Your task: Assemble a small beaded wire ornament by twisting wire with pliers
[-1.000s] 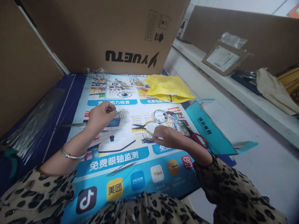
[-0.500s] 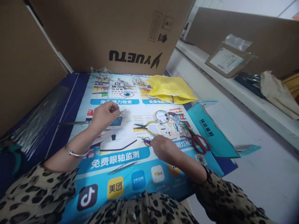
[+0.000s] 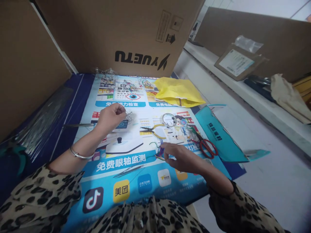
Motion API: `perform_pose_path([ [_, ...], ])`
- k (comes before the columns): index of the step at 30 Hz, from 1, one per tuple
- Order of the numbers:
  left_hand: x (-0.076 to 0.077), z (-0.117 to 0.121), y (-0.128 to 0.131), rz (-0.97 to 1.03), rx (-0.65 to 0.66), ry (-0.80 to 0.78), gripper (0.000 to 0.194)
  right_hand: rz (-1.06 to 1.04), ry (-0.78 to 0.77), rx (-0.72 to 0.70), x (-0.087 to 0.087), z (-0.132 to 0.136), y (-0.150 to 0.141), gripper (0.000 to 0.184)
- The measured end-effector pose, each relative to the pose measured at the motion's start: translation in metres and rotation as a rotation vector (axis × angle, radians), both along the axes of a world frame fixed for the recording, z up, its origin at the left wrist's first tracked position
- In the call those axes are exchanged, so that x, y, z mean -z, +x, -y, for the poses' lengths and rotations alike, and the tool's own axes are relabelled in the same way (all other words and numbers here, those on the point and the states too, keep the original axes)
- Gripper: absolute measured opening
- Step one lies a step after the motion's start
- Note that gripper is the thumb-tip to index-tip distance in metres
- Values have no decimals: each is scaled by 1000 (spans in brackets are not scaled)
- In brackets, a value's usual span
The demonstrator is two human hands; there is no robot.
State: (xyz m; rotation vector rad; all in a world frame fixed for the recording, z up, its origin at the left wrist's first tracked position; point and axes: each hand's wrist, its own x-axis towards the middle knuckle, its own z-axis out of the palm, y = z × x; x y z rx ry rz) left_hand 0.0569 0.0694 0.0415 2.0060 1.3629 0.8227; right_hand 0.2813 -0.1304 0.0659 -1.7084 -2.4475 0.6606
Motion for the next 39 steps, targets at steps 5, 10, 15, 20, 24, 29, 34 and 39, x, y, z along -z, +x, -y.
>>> perform_pose_path([
  [5,5,-4,-1,16,7,8,13,-12,-35,-66,-6,2,8,12],
  [10,8,-6,-2,39,5,9,15,3,10,9,-16,-5,13,13],
  [15,8,-5,-2,49,10,-2,15,-60,159,201,-14,-17,6,9],
  [20,10,-6,-3,66,20,-4,15,-323,-87,225,-11,-20,11,19],
  [24,11,-7,-3,67,26,-8,15,-16,29,361,-9,-18,19,34],
  [29,10,-5,-3,57,21,-8,15,31,139,412,1,-21,16,13],
  [34,8,-3,-2,25,1,-3,13,37,204,282,21,-32,1,12],
  [39,-1,-2,-1,-3,-25,-16,9,-164,290,182,24,-42,7,12],
])
